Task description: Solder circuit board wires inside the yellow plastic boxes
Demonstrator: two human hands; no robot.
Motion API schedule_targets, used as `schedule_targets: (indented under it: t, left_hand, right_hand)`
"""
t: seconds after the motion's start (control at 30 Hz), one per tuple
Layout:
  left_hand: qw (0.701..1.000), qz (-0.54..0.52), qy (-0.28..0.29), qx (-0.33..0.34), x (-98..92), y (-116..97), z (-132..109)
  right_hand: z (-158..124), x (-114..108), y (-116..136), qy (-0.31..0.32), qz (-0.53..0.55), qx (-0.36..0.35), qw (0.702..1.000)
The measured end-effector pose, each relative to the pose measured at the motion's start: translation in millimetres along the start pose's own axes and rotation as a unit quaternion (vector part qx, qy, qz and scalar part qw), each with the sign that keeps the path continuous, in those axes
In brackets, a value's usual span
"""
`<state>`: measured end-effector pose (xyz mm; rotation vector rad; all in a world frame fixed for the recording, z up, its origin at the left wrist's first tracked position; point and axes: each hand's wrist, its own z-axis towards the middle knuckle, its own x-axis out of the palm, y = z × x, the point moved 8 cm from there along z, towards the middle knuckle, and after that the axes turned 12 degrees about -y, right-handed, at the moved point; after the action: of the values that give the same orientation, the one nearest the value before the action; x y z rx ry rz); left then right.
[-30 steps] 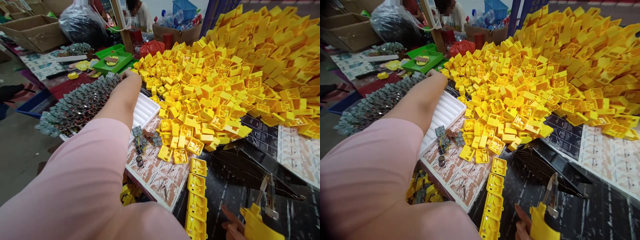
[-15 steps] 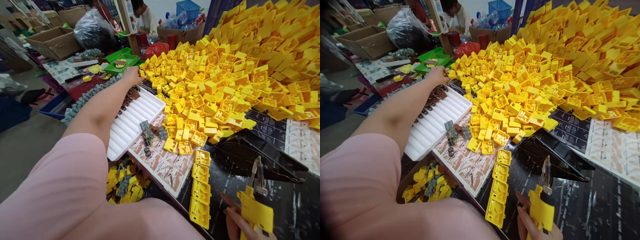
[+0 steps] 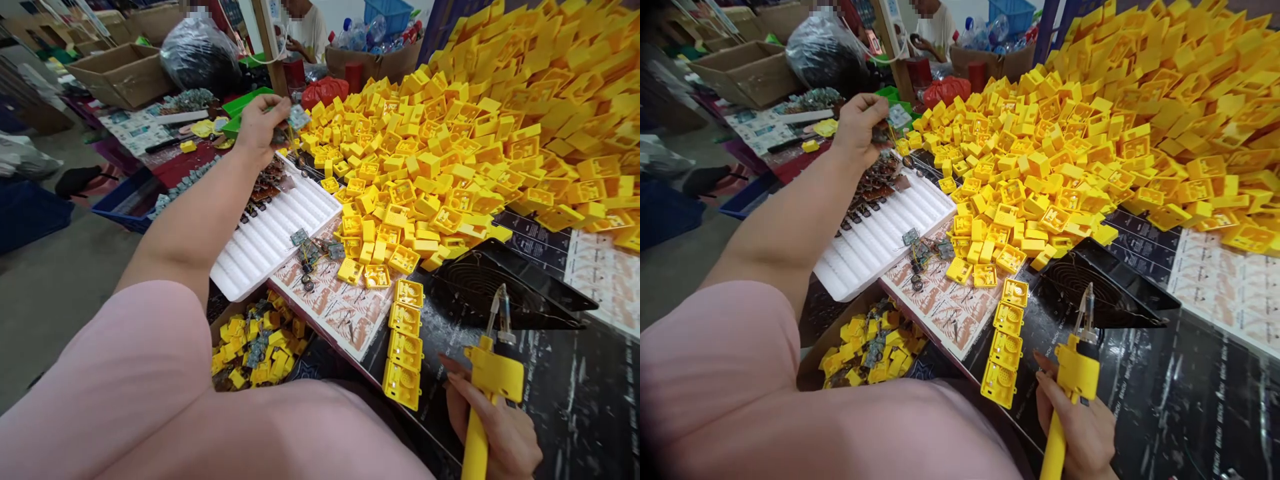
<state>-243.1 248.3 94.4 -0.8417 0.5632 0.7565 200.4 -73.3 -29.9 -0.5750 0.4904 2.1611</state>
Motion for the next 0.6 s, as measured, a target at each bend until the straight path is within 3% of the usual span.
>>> schedule_targets:
  t: [0.1,0.17,0.27,0.37,0.43,0.47,0.53,0.57,0.6]
  left_hand:
    - [0.986,-0.114,-0.025,-0.120,2.8,-47.4,-26.9]
    - [0.933,-0.255,-0.016,-0.254,19.0,-77.2,-59.3]
    - [0.884,-0.281,0.091,-0.362,55.9,-119.5,-112.4]
    - [0.866,-0.257,0.222,-0.367,81.0,-137.4,-144.1]
    - [0.897,-0.183,0.281,-0.288,81.0,-131.2,-139.0]
    - [0.924,-0.117,0.278,-0.235,75.4,-120.8,-127.3]
    - [0.970,0.051,0.196,-0.133,56.5,-89.5,-90.9]
    - [0.977,0.116,0.134,-0.120,46.7,-69.1,-72.5]
    - [0.976,0.135,0.112,-0.130,45.5,-46.8,-59.5]
  right_hand:
    - [-6.0,-1.1,1.3,-0.007,-0.015,-0.020,1.000]
    - [-7.4,-1.9,1.7,-0.011,-0.018,-0.031,0.999]
    - [-5.8,-2.5,1.9,-0.010,-0.026,-0.035,0.999]
    - [-5.8,-1.6,-0.4,-0.002,-0.026,-0.016,1.000]
    - [-9.5,0.7,-3.5,0.010,-0.017,0.002,1.000]
    - [-12.4,2.6,-5.6,0.020,-0.006,0.013,1.000]
    - [-19.5,6.5,-11.8,0.038,0.018,0.045,0.998]
    - [-23.5,9.1,-15.7,0.052,0.029,0.066,0.996]
    - [-27.7,11.8,-19.8,0.067,0.041,0.090,0.993]
